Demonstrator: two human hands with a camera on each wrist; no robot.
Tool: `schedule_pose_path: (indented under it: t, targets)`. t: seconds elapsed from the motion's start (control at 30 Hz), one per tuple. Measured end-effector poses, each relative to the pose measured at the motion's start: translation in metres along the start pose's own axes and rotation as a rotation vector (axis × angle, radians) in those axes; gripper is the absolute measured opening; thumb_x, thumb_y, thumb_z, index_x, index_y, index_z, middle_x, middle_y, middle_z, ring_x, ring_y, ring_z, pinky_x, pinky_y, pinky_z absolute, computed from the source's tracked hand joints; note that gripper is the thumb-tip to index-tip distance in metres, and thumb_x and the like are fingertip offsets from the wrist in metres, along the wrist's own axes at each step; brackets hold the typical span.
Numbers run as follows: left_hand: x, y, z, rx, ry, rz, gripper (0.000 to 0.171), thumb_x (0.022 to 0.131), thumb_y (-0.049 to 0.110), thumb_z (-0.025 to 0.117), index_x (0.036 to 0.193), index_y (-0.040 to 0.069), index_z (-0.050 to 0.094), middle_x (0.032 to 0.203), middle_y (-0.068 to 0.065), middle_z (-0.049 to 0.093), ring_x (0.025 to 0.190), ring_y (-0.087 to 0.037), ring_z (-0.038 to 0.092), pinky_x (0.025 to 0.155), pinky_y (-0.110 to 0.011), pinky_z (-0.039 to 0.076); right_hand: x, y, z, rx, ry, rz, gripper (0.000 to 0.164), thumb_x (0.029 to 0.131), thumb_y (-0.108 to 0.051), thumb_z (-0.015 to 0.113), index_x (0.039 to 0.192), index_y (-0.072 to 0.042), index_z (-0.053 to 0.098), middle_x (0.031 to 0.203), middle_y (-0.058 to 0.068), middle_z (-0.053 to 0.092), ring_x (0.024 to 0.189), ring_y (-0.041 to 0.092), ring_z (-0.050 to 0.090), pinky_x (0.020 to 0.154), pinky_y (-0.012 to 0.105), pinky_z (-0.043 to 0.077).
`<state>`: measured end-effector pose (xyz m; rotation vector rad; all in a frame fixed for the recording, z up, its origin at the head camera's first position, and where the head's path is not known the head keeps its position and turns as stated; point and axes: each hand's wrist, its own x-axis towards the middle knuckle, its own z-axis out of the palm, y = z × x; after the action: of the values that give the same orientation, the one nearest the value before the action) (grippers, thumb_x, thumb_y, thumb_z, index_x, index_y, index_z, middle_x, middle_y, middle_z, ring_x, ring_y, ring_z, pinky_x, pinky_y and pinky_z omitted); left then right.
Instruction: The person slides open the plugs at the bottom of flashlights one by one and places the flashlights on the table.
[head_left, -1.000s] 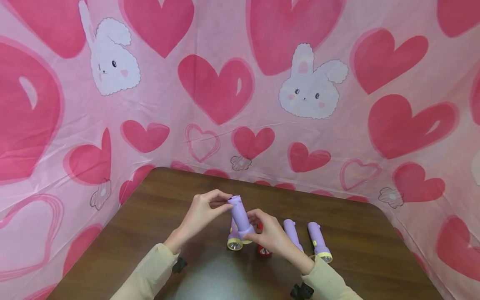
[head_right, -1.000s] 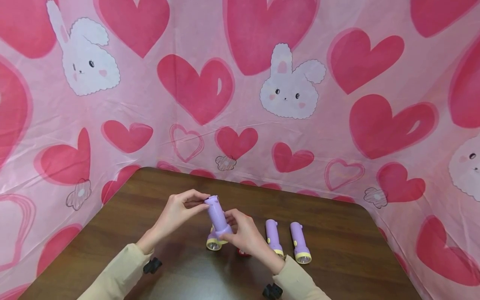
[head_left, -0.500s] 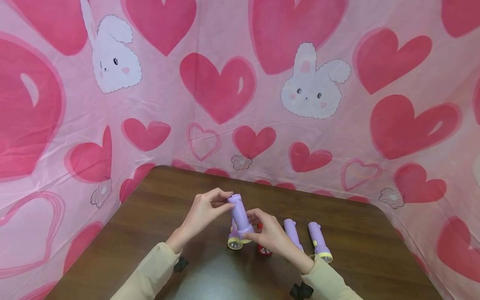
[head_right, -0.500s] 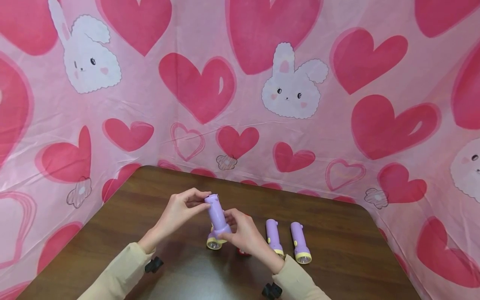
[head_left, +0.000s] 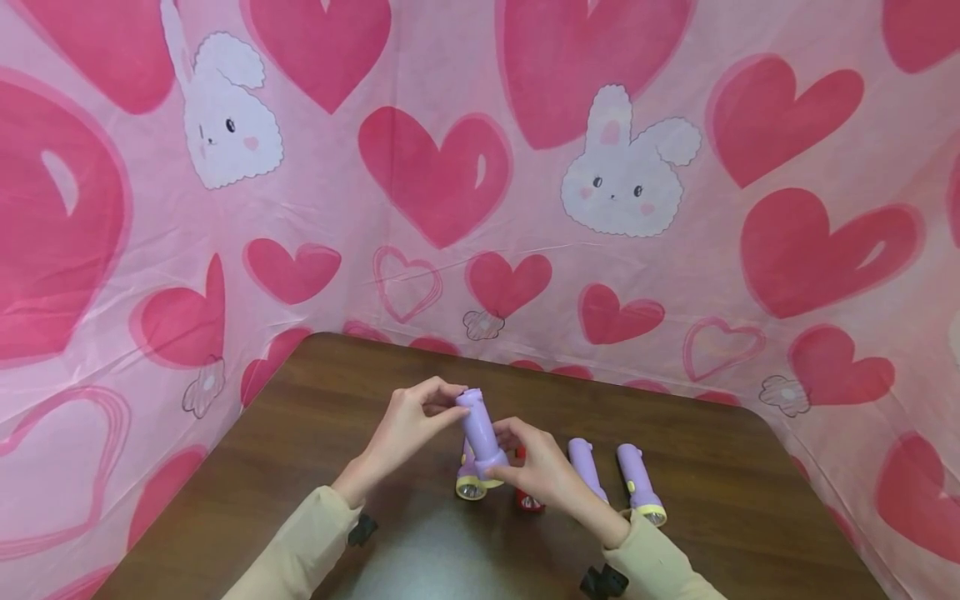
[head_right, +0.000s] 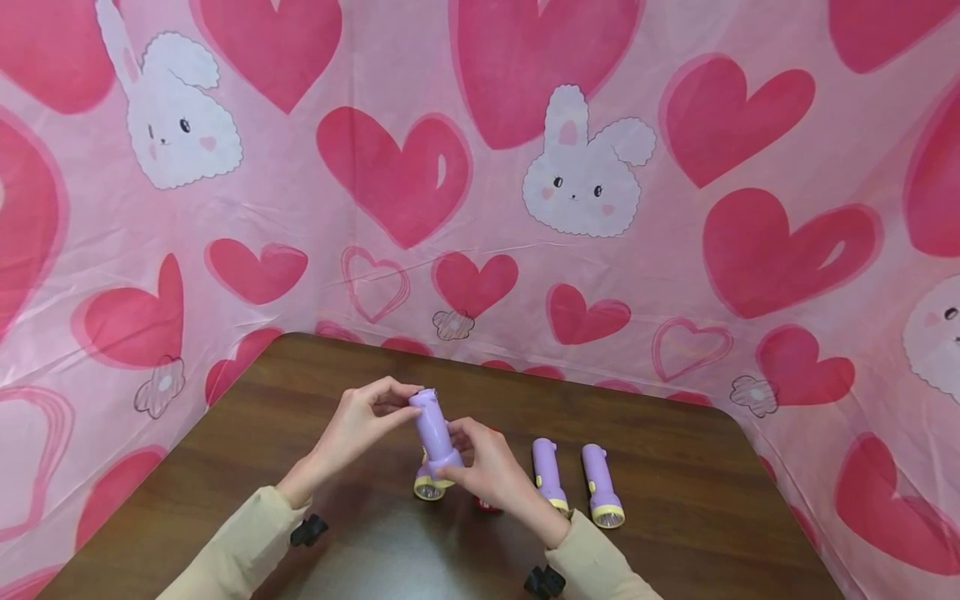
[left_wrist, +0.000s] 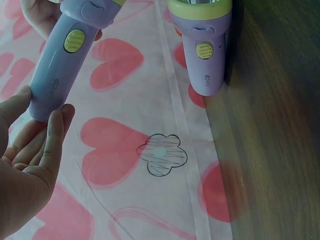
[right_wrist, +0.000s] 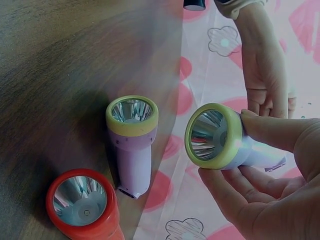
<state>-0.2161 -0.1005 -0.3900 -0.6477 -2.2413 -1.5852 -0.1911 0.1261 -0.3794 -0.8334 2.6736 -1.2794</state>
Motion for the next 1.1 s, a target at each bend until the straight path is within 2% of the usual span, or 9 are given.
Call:
schedule_pose_path:
  t: [0.23, 0.87, 1.1]
  targets:
    - [-0.0008, 0.0006, -0.0002, -0.005, -0.012, 0.002, 0.026, 0.081, 0.017, 0.081, 0.105, 0.012, 0.072, 0.111, -0.007, 0.076, 0.091, -0.018, 0.075, 0.08, -0.029, 0.061, -0.0006, -0.0021, -0.0009, -0.003, -0.013, 0.002, 0.05, 0.08, -0.011, 0.081, 0.122, 0.003, 0.056, 0.11, 0.019, 0.068, 0.098, 0.03, 0.067, 0.081, 0.044, 0.061]
    - [-0.0018, 0.0019, 0.0005, -0.034, -0.008, 0.063, 0.027, 0.082, 0.014, 0.08, 0.108, 0.009, 0.074, 0.106, -0.007, 0.075, 0.09, -0.018, 0.074, 0.081, -0.032, 0.061, -0.0001, -0.0026, 0.0013, -0.017, -0.005, -0.008, 0.05, 0.079, -0.01, 0.082, 0.121, 0.002, 0.057, 0.108, 0.016, 0.069, 0.097, 0.028, 0.067, 0.078, 0.036, 0.062]
    - [-0.0014, 0.0033, 0.0035, -0.063, 0.001, 0.073, 0.027, 0.081, 0.015, 0.081, 0.106, 0.009, 0.072, 0.115, -0.009, 0.073, 0.097, -0.022, 0.074, 0.086, -0.032, 0.06, 0.001, -0.0026, 0.0014, -0.02, 0.0, -0.017, 0.05, 0.079, -0.01, 0.082, 0.121, 0.0, 0.057, 0.107, 0.016, 0.069, 0.096, 0.026, 0.067, 0.078, 0.036, 0.062]
